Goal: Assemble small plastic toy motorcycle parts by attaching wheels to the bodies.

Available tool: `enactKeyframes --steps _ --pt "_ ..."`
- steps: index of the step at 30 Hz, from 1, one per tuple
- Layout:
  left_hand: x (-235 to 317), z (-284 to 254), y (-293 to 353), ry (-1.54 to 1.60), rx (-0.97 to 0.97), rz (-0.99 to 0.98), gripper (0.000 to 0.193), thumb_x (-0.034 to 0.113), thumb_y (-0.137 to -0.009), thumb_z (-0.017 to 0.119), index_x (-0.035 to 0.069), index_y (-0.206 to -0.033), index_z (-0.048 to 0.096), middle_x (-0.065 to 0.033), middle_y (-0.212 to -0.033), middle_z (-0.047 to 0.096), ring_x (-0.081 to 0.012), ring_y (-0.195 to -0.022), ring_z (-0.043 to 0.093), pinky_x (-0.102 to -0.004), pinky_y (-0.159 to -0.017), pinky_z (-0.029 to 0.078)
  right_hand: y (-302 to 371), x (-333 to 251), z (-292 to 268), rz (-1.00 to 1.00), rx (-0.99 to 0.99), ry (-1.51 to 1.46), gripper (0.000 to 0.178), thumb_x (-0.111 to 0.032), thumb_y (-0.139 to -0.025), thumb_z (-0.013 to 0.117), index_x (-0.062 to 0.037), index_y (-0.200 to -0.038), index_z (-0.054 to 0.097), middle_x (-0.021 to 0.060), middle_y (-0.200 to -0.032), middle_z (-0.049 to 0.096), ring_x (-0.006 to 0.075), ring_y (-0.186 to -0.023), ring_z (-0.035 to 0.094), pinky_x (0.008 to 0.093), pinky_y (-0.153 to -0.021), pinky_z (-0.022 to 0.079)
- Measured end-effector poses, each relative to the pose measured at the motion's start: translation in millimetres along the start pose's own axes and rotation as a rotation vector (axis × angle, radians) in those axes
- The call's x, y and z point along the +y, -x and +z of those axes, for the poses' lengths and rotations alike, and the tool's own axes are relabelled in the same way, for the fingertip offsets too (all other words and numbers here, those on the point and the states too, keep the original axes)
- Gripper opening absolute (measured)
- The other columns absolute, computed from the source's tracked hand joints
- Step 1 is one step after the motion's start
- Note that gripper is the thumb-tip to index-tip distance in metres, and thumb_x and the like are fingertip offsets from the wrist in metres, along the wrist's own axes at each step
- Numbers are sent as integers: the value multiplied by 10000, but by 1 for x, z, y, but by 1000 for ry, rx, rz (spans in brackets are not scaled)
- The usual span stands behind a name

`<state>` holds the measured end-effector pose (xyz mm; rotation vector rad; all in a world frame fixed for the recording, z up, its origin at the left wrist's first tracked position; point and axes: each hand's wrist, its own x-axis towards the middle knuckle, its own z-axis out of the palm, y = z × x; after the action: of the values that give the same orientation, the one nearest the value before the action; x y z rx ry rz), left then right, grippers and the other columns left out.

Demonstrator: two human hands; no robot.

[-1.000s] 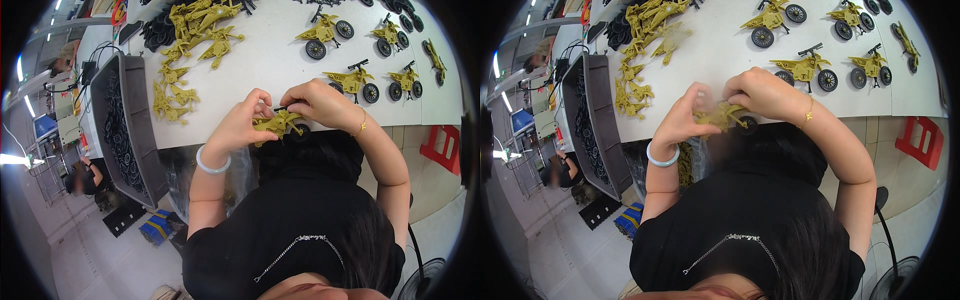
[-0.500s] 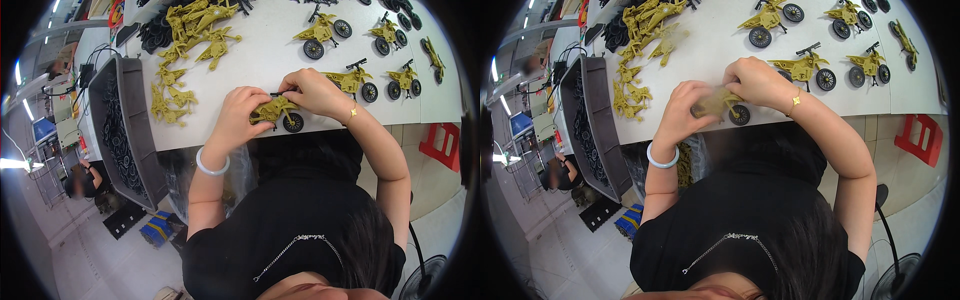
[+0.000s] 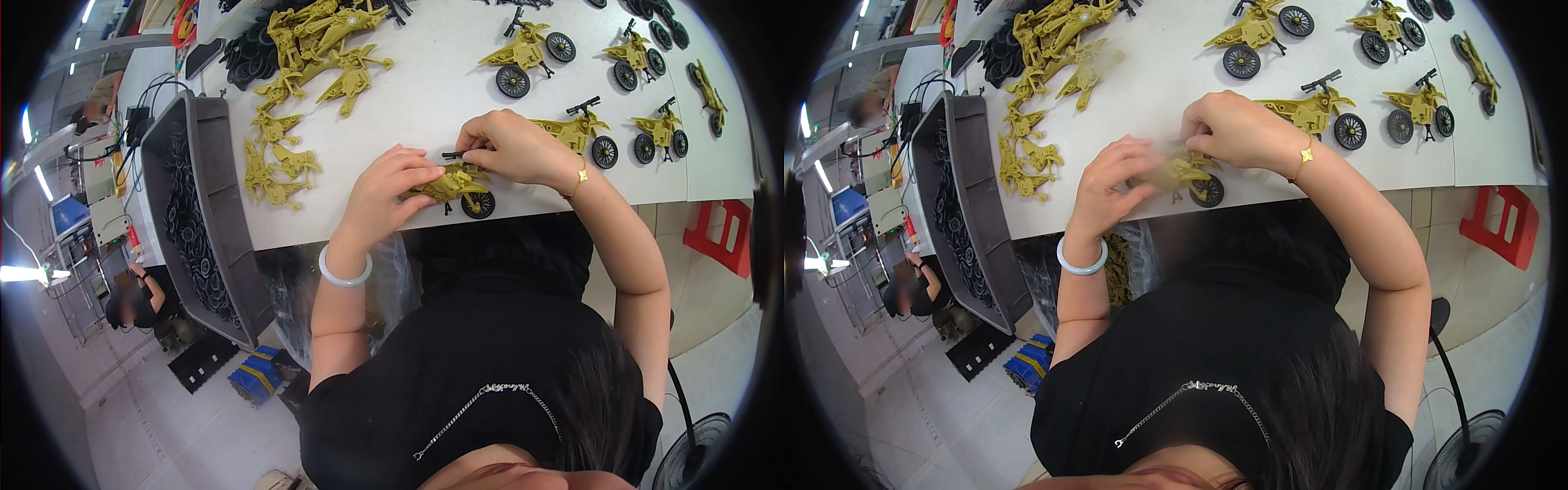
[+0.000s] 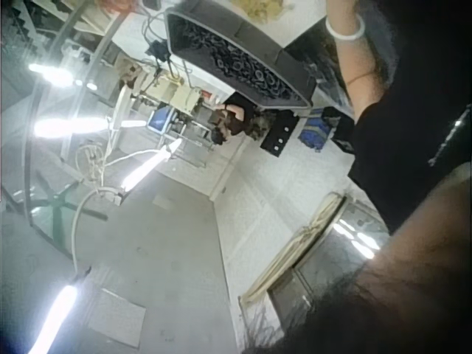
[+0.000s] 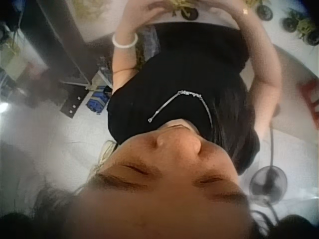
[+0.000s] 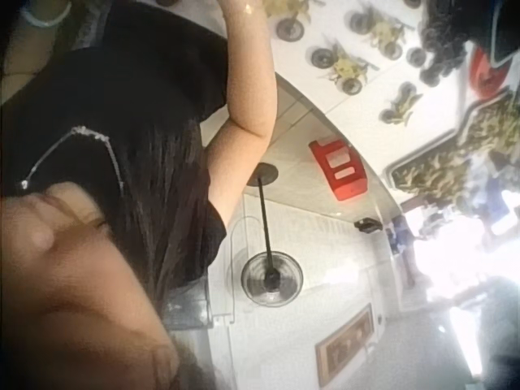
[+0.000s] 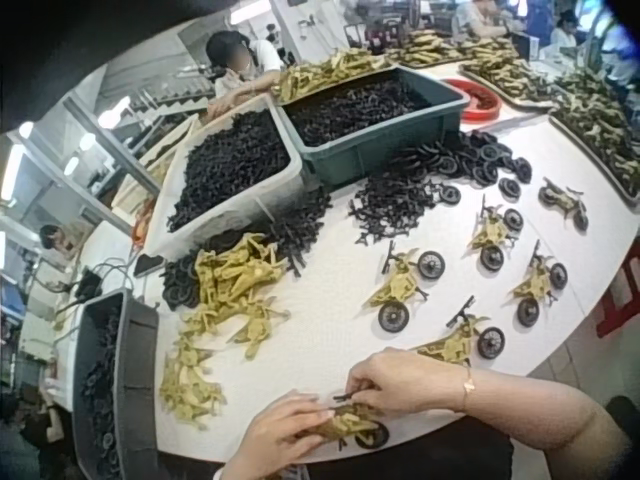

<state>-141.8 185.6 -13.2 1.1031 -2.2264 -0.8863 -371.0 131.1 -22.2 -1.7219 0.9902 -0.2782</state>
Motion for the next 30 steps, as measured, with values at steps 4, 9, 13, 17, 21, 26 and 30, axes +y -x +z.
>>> enactKeyframes --steps 4,9,13,17,21,26,30 --pt "1 0 0 -16 -8 -21 417 56 -631 772 95 -1034 671 -53 -953 641 -283 -992 595 -423 -959 428 2 -4 5 -56 63 122 171 -80 -776 634 28 -905 661 156 -788 678 255 -713 657 320 -682 508" --pt "0 1 2 -10 7 26 420 49 -635 768 86 -1042 670 -68 -980 631 -281 -953 593 -377 -881 470 1 -3 6 -24 68 94 167 -82 -780 630 28 -901 664 157 -792 680 248 -721 658 316 -685 507" --pt "4 2 5 29 13 -148 434 54 -638 771 61 -1057 658 -82 -1046 604 -277 -926 581 -349 -818 480 0 0 4 49 26 -101 222 -111 -831 619 16 -1012 637 119 -826 684 184 -721 643 293 -692 502" --pt "4 4 0 -109 22 -68 441 58 -627 756 24 -1054 652 -112 -1030 615 -284 -905 585 -344 -788 482 3 11 7 52 34 -266 313 -117 -867 597 -9 -1160 565 89 -863 673 143 -717 617 274 -697 496" --pt "2 4 -1 -154 20 -21 432 69 -624 747 17 -1042 650 -115 -1005 621 -297 -891 583 -361 -793 473 7 2 9 -23 151 -200 388 -111 -884 580 -23 -1251 491 101 -994 644 131 -721 610 266 -693 494" --pt "7 3 -1 -295 21 -2 424 125 -623 744 38 -1028 654 -100 -1006 638 -285 -939 602 -430 -934 433 7 2 14 -23 211 -146 405 -125 -890 580 -21 -1267 480 123 -1107 610 137 -735 615 277 -702 500" --pt "11 0 0 -349 -9 12 426 188 -670 739 52 -1060 634 -72 -1019 635 -240 -980 596 -448 -928 421 7 4 17 -73 248 -163 401 -159 -915 547 -21 -1283 470 144 -1143 602 156 -768 630 285 -747 510"
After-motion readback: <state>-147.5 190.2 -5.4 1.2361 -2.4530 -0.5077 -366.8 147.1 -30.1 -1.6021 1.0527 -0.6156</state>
